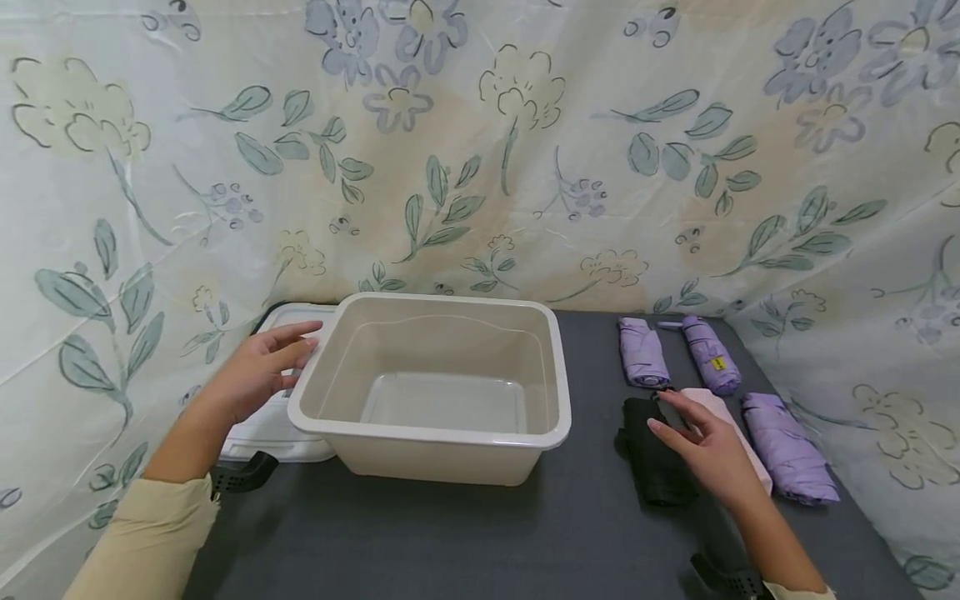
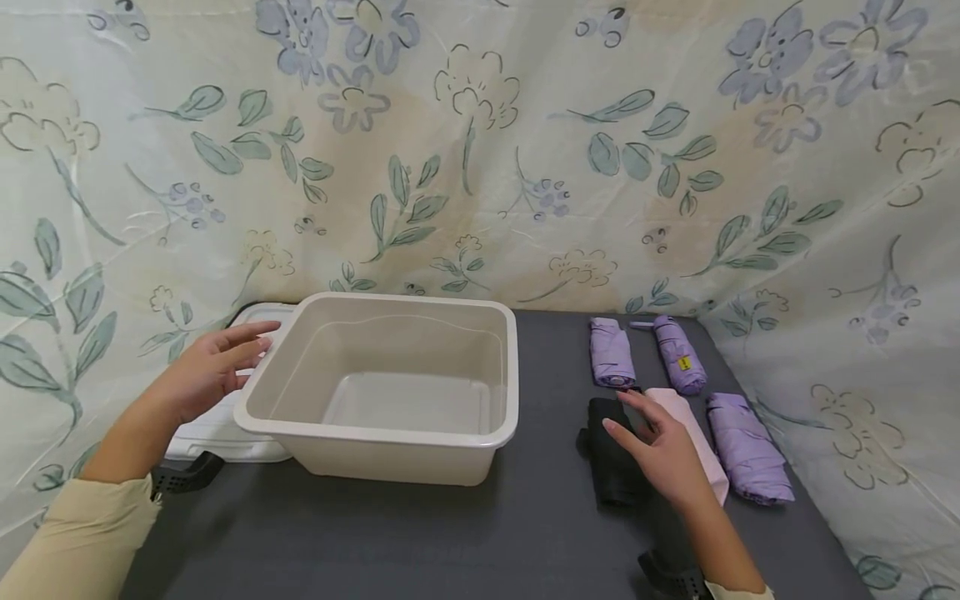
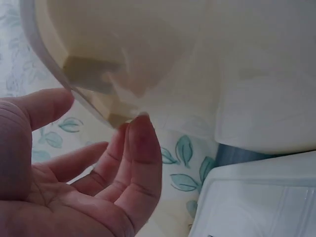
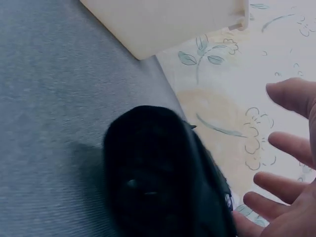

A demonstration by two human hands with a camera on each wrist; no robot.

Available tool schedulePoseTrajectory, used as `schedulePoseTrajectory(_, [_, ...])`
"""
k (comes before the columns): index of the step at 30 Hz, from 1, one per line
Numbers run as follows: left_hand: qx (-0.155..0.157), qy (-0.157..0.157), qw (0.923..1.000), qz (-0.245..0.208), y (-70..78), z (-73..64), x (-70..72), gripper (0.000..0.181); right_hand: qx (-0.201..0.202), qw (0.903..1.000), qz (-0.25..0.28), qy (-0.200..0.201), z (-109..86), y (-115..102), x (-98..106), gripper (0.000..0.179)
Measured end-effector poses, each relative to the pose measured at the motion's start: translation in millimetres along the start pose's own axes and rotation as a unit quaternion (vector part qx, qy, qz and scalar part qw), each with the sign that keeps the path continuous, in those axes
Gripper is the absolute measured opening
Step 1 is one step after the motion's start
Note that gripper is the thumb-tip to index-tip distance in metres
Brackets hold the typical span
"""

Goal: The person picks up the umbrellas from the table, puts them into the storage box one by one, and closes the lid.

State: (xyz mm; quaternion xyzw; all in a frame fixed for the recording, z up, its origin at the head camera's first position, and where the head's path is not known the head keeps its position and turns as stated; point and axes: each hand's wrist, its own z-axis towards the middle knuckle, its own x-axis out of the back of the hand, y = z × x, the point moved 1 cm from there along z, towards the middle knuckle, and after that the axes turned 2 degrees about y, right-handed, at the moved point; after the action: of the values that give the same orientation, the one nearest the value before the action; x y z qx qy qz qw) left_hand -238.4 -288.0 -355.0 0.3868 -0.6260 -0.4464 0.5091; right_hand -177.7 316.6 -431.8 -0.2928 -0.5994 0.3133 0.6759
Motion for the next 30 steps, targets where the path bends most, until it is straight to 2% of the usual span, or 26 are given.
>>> schedulePoseTrajectory(5, [0.015, -0.022, 0.9995, -0.016, 1.6, 0.1, 1.9, 0.068, -0.035, 0.9993, -0.007, -0.015, -6.3, 5.3, -5.3, 0.064])
schedulePoseTrajectory(11, [0.019, -0.031, 0.9990, -0.026, 3.8, -0.2, 3.9, 0.068, -0.052, 0.9983, -0.017, -0.018, -10.9, 11.7, -11.2, 0.065])
schedulePoseTrajectory(16, [0.016, -0.036, 0.9987, -0.033, 5.4, 1.5, 6.4, 0.067, -0.054, 0.9972, -0.047, -0.021, -11.2, 15.7, -11.0, 0.061])
schedulePoseTrajectory(30, [0.020, -0.059, 0.9964, -0.058, 7.9, 4.3, 12.5, 0.061, -0.065, 0.9930, -0.037, -0.092, -4.6, 12.2, 0.1, 0.059])
